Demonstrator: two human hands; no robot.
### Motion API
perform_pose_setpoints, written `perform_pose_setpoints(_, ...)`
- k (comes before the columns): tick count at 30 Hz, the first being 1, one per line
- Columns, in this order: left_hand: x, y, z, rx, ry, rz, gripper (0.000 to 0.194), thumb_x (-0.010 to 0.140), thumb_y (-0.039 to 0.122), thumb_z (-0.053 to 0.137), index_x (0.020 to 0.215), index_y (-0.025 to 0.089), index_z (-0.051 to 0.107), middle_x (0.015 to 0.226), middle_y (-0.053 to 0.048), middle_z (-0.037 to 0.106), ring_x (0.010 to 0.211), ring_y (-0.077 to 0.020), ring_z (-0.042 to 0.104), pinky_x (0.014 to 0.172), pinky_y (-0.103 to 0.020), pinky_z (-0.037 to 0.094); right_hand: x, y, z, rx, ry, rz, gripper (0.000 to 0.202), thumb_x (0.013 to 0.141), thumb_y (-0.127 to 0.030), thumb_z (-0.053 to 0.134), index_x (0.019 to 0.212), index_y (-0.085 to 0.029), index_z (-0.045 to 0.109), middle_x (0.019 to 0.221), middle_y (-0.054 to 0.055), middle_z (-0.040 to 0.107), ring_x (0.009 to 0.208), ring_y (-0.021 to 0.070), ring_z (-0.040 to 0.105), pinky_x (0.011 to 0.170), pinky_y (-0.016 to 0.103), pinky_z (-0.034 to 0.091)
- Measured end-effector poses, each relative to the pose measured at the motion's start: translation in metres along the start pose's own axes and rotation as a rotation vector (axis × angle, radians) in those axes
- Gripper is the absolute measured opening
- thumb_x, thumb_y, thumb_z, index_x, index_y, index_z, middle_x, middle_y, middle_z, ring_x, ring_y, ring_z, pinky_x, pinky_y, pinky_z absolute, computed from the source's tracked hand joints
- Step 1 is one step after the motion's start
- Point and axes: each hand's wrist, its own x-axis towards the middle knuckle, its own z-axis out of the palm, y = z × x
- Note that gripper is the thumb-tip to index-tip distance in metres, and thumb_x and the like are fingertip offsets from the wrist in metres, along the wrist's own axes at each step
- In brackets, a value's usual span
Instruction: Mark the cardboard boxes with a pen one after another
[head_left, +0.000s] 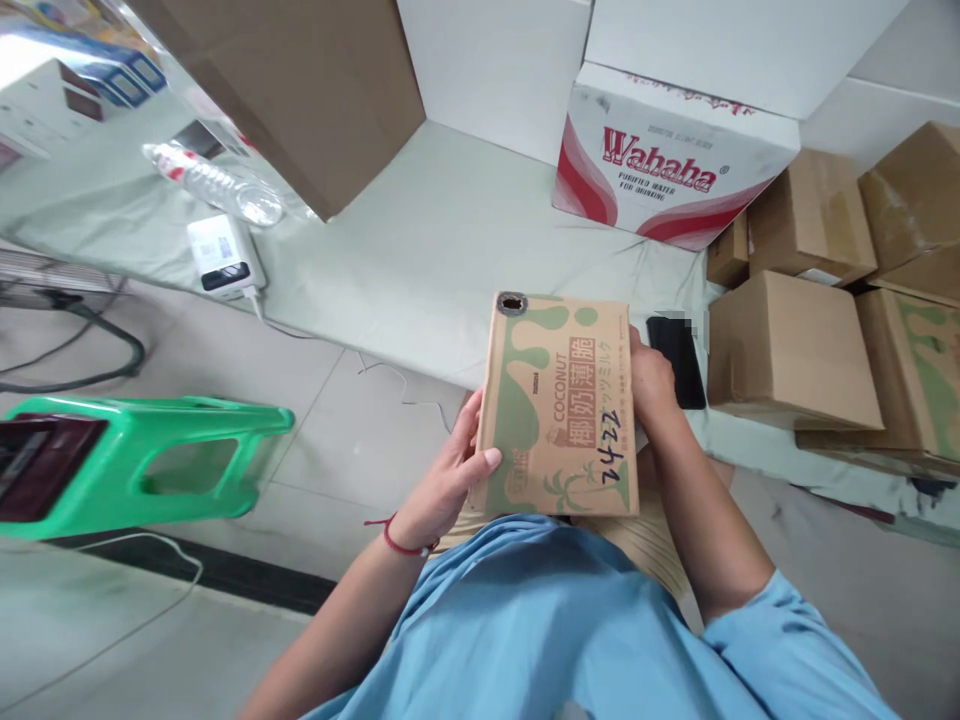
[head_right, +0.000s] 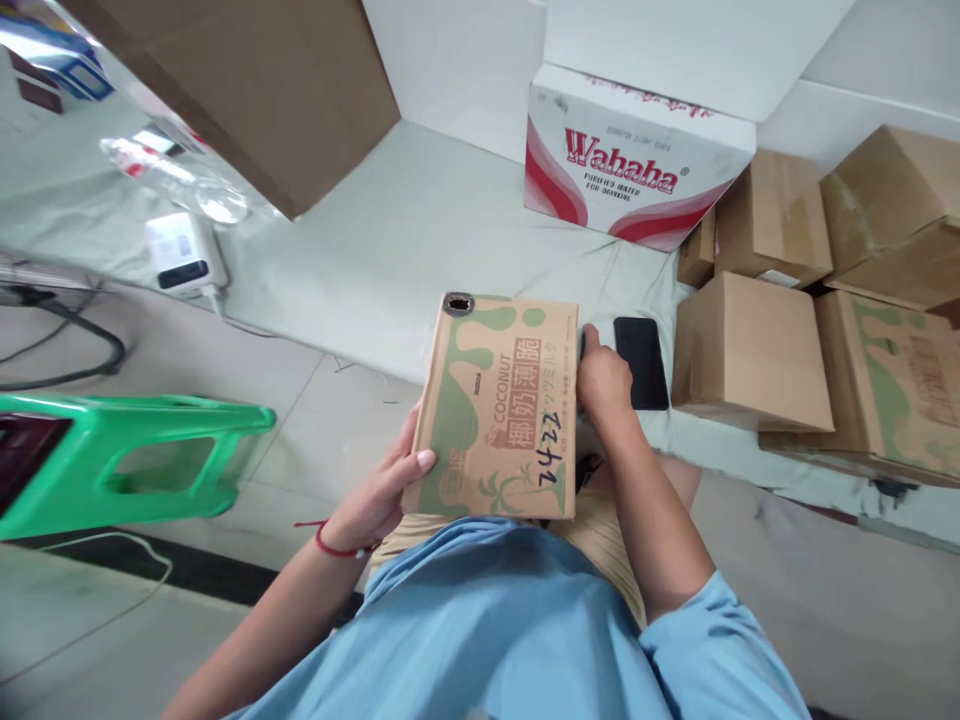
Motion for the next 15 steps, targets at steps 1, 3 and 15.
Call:
perform_pose_setpoints(1,0.000,-0.001,-0.001,0.008,-0.006,0.000,0.095,0.089,0.051,0.083,0.172,0.037,0.038,0.176,-0.004,0.045,0.162,-0.0401,0.040,0.133,-0.049,0.039,-0.001,0.006,0.002,0.059,0.046,-0.009,0.053,0.100,-0.029,0.052,0.151,-0.019,0.062,0.111,0.018,0.081,0.098,0.0336,0.076,0.080,0.036,0.050)
perform_pose_setpoints(3,0.000,-0.003,-0.002,0.026,-0.025,-0.014,0.096,0.089,0.052,0.082,0.172,0.037,0.036,0.175,-0.005,0.045,0.160,-0.0411,0.043,0.130,-0.050,0.043,-0.001,0.020,0.005,0.257,0.194,-0.024,0.044,0.092,-0.029,0.057,0.129,-0.020,0.078,0.099,0.013,0.082,0.088,0.0298,0.074,0.076,0.035,0.049)
perform_pose_setpoints(15,0.011,-0.007,0.006,0.121,-0.108,-0.053,0.104,0.086,0.053,0.080,0.174,0.033,0.027,0.175,-0.007,0.042,0.158,-0.0431,0.041,0.124,-0.051,0.045,-0.021,0.015,-0.079,1.656,0.237,-0.496,0.022,0.085,-0.049,0.085,0.088,-0.030,0.074,0.065,-0.004,0.057,0.050,0.0113,0.045,0.043,0.024,0.033)
